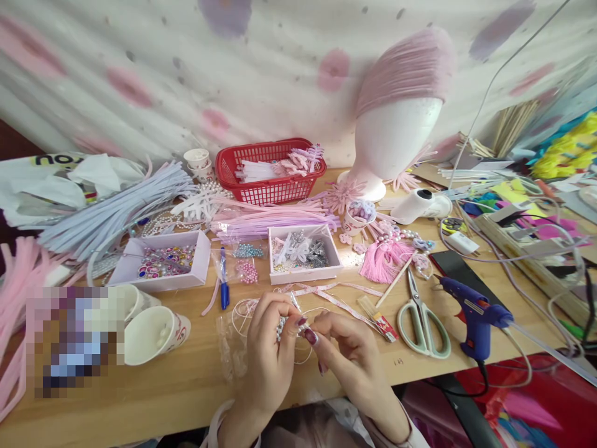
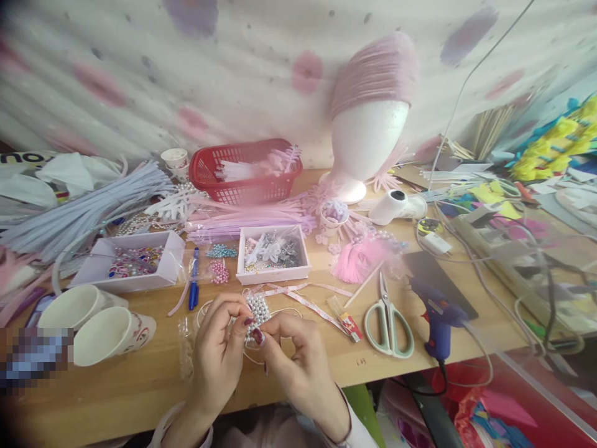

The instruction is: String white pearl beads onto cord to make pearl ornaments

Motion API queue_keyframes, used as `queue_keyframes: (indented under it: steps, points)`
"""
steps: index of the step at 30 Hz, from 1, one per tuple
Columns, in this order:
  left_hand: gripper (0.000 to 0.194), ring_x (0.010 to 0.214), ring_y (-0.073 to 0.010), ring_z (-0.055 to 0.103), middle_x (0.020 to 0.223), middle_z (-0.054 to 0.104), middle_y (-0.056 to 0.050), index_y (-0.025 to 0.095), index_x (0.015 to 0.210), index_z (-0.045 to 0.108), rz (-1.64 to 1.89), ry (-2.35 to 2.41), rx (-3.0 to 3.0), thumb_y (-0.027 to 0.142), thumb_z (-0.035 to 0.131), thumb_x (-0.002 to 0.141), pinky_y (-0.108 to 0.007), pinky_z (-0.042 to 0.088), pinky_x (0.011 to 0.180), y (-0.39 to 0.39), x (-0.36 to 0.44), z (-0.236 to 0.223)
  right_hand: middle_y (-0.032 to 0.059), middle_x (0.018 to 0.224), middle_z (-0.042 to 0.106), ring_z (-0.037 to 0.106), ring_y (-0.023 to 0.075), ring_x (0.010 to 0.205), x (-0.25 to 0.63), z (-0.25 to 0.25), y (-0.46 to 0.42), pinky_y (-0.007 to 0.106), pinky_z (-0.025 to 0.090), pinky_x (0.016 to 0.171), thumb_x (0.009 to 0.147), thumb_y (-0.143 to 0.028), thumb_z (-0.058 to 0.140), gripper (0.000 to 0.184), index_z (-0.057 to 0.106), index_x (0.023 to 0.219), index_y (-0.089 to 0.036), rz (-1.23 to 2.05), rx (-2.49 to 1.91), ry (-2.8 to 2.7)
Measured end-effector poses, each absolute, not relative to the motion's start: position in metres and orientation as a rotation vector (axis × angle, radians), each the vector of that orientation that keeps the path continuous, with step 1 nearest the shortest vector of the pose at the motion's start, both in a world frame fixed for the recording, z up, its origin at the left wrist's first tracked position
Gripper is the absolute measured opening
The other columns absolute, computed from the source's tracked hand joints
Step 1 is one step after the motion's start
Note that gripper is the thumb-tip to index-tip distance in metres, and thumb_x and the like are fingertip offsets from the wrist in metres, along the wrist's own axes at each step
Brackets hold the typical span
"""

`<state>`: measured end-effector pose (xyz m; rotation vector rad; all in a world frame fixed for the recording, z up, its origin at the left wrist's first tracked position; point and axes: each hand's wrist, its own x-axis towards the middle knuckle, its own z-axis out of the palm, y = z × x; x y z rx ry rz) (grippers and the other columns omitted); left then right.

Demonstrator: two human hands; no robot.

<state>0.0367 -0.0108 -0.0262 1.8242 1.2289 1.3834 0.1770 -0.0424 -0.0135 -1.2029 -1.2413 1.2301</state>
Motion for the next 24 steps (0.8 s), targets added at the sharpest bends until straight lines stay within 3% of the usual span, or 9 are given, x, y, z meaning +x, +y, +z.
queue_keyframes:
  steps: [7, 12, 14, 19, 24]
  points:
    - [0.02, 0.076, -0.0144, 0.058, 0.082, 0.06, 0.0, 0.021, 0.079, 0.058, 1.467, 1.289, 1.74, 0.018, 0.053, 0.099, -0.023, 0.047, 0.068, -0.006, 0.023, -0.029, -0.0025, 0.058, 0.057, 0.049, 0.0113, 0.053, 0.184, -0.018, -0.047, 0.025, 0.037, 0.053, 0.095, -0.039, 0.066, 0.032, 0.063, 0.07, -0.02, 1.266, -1.191, -1.195]
    - [0.014, 0.077, -0.0147, 0.063, 0.081, 0.063, -0.001, 0.021, 0.076, 0.07, 1.48, 1.136, 1.597, 0.026, 0.072, 0.089, -0.023, 0.05, 0.068, -0.008, 0.016, -0.026, -0.0023, 0.059, 0.058, 0.051, 0.0118, 0.054, 0.188, -0.019, -0.048, 0.026, 0.039, 0.056, 0.096, -0.038, 0.066, 0.03, 0.067, 0.072, -0.02, 1.223, -1.17, -1.189]
    - [0.021, 0.072, -0.0142, 0.062, 0.077, 0.062, -0.001, 0.021, 0.07, 0.068, 1.493, 1.102, 1.463, 0.033, 0.077, 0.085, -0.022, 0.05, 0.064, -0.009, 0.015, -0.025, -0.0025, 0.057, 0.059, 0.054, 0.0129, 0.056, 0.189, -0.021, -0.048, 0.027, 0.041, 0.061, 0.094, -0.036, 0.069, 0.026, 0.07, 0.073, -0.021, 1.169, -1.171, -1.218]
    - [0.048, 0.063, -0.0138, 0.054, 0.064, 0.056, 0.0, 0.02, 0.058, 0.057, 1.286, 1.124, 1.401, 0.046, 0.057, 0.097, -0.024, 0.045, 0.06, -0.009, 0.018, -0.025, -0.0023, 0.056, 0.059, 0.053, 0.0143, 0.056, 0.195, -0.024, -0.045, 0.029, 0.042, 0.061, 0.09, -0.037, 0.073, 0.022, 0.073, 0.075, -0.021, 1.054, -1.223, -1.265]
    - [0.027, 0.07, -0.0164, 0.063, 0.073, 0.067, -0.003, 0.02, 0.068, 0.075, 1.262, 1.041, 1.44, 0.043, 0.078, 0.082, -0.024, 0.05, 0.063, -0.011, 0.027, -0.02, -0.0021, 0.06, 0.057, 0.049, 0.0132, 0.056, 0.198, -0.023, -0.047, 0.028, 0.039, 0.058, 0.092, -0.039, 0.07, 0.025, 0.072, 0.076, -0.02, 1.023, -1.266, -1.337]
